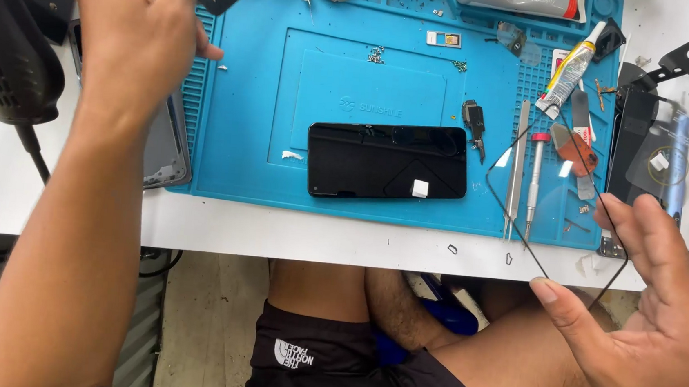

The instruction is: A person is performing a screen repair on a mobile phone, involving peeling off the old screen layer and cleaning the device on a repair mat.

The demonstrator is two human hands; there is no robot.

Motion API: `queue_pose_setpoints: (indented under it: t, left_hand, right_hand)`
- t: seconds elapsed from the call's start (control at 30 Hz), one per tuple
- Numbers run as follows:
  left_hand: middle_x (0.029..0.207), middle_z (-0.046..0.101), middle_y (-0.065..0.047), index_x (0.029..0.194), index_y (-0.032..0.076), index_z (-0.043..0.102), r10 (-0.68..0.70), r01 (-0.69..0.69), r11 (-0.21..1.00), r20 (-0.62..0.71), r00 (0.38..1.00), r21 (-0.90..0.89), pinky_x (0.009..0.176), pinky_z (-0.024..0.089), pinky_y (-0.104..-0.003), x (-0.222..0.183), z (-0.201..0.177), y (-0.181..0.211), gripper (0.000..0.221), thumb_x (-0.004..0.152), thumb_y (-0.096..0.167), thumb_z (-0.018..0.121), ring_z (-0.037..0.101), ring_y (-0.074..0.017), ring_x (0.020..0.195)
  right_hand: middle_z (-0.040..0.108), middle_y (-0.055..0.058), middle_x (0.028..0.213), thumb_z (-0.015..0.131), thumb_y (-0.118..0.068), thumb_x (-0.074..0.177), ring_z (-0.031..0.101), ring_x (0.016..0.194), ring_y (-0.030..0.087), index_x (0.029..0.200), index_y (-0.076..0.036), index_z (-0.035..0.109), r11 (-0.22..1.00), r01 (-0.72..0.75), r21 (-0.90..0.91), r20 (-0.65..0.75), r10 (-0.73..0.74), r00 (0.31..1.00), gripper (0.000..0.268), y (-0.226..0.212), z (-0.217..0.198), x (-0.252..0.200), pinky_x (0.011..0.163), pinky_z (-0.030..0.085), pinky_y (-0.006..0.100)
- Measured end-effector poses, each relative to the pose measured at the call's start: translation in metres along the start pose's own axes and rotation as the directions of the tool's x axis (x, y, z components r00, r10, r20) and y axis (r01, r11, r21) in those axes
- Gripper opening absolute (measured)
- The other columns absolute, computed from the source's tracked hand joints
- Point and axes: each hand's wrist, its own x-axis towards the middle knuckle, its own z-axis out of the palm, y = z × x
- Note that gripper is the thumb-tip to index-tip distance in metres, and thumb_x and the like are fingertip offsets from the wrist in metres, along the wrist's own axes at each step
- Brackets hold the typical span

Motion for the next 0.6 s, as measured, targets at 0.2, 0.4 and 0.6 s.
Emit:
queue_pose_setpoints:
  t: [0.2, 0.4, 0.6]
  left_hand:
    - [0.091, 0.056, -0.005, 0.110, 0.005, 0.055, 0.061, -0.065, 0.983, -0.028, 0.998, -0.170, 0.059, 0.070, -0.023, 0.018, 0.002, -0.010, 0.010, 0.117, 0.011, 0.052, 0.056, -0.0057, 0.059]
    - [0.068, 0.044, 0.001, 0.074, 0.009, 0.046, 0.093, -0.096, 0.993, 0.042, 0.995, 0.072, 0.057, 0.038, -0.028, 0.000, -0.005, -0.002, 0.061, 0.129, 0.010, 0.074, 0.054, -0.0121, 0.063]
    - [0.101, 0.062, -0.010, 0.107, 0.006, 0.059, 0.503, -0.557, 0.830, 0.465, 0.729, -0.024, 0.075, 0.047, -0.040, -0.040, 0.028, 0.094, 0.050, 0.089, 0.043, 0.088, 0.056, -0.0271, 0.088]
  right_hand:
    - [0.053, 0.041, 0.147, 0.085, 0.001, 0.071, 0.056, 0.139, 0.048, 0.155, 0.021, 0.030, 0.968, 0.200, -0.153, 0.116, -0.183, 0.976, 0.102, 0.003, 0.001, 0.024, 0.122, 0.046, 0.054]
    - [0.053, 0.024, 0.154, 0.079, -0.017, 0.080, 0.046, 0.151, 0.041, 0.158, 0.006, 0.034, 0.939, 0.246, -0.240, 0.269, -0.179, 0.946, 0.093, 0.002, 0.002, 0.055, 0.125, 0.038, 0.052]
    - [0.050, 0.021, 0.155, 0.075, -0.024, 0.083, 0.047, 0.145, 0.041, 0.155, 0.006, 0.035, 0.887, 0.428, -0.172, 0.427, -0.325, 0.844, 0.087, 0.006, 0.016, 0.084, 0.127, 0.032, 0.059]
